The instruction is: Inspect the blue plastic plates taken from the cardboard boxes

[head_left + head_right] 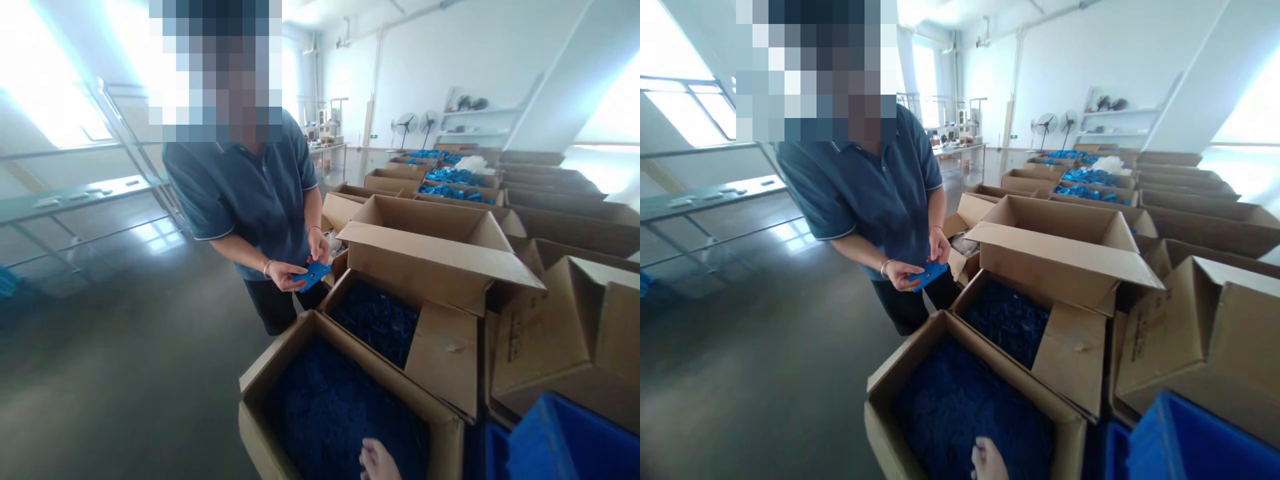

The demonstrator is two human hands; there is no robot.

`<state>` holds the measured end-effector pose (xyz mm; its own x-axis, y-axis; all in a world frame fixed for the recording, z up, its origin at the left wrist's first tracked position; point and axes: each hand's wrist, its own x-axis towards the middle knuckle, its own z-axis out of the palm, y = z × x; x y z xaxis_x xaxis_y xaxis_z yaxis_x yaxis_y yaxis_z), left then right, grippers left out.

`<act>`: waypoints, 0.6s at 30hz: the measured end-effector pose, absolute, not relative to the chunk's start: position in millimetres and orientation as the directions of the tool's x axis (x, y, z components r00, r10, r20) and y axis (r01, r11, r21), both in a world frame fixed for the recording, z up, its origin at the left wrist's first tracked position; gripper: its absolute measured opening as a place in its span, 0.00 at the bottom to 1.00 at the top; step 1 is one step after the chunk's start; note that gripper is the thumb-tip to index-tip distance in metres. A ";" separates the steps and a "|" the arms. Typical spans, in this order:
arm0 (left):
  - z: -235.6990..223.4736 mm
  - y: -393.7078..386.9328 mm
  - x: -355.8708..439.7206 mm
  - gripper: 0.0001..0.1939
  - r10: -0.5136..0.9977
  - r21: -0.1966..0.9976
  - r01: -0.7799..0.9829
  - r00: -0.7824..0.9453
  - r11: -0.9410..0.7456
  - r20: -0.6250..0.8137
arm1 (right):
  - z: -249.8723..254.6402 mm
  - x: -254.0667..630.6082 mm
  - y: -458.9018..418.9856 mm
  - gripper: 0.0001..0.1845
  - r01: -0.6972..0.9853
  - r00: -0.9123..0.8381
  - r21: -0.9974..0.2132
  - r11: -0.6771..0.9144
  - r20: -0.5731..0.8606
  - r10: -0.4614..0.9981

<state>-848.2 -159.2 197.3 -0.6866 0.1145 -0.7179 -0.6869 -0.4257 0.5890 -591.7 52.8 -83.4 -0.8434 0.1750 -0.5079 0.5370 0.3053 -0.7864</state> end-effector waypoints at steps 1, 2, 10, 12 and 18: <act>197.6 -163.9 -853.8 0.12 0.162 0.563 -0.710 -0.671 -0.423 -0.724 | -60.0 -615.2 41.7 0.30 0.523 -0.852 -0.827 0.204 -0.506 0.134; 197.2 -168.5 -859.8 0.11 0.213 0.534 -0.736 -0.650 -0.416 -0.730 | -33.3 -639.2 30.0 0.32 0.485 -0.873 -0.866 0.122 -0.472 0.122; 188.3 -189.3 -900.7 0.11 0.546 0.254 -0.957 -0.288 -0.138 -0.787 | 147.8 -779.7 -57.4 0.25 0.225 -0.896 -0.881 -0.417 -0.355 0.267; 189.6 -190.7 -907.5 0.11 0.569 0.197 -0.978 -0.197 -0.063 -0.798 | 161.1 -789.9 -67.4 0.23 0.176 -0.883 -0.868 -0.464 -0.348 0.314; 194.6 -195.8 -896.3 0.08 0.536 0.149 -0.989 -0.131 -0.011 -0.834 | 172.7 -788.4 -65.6 0.15 0.204 -0.851 -0.895 -0.397 -0.363 0.381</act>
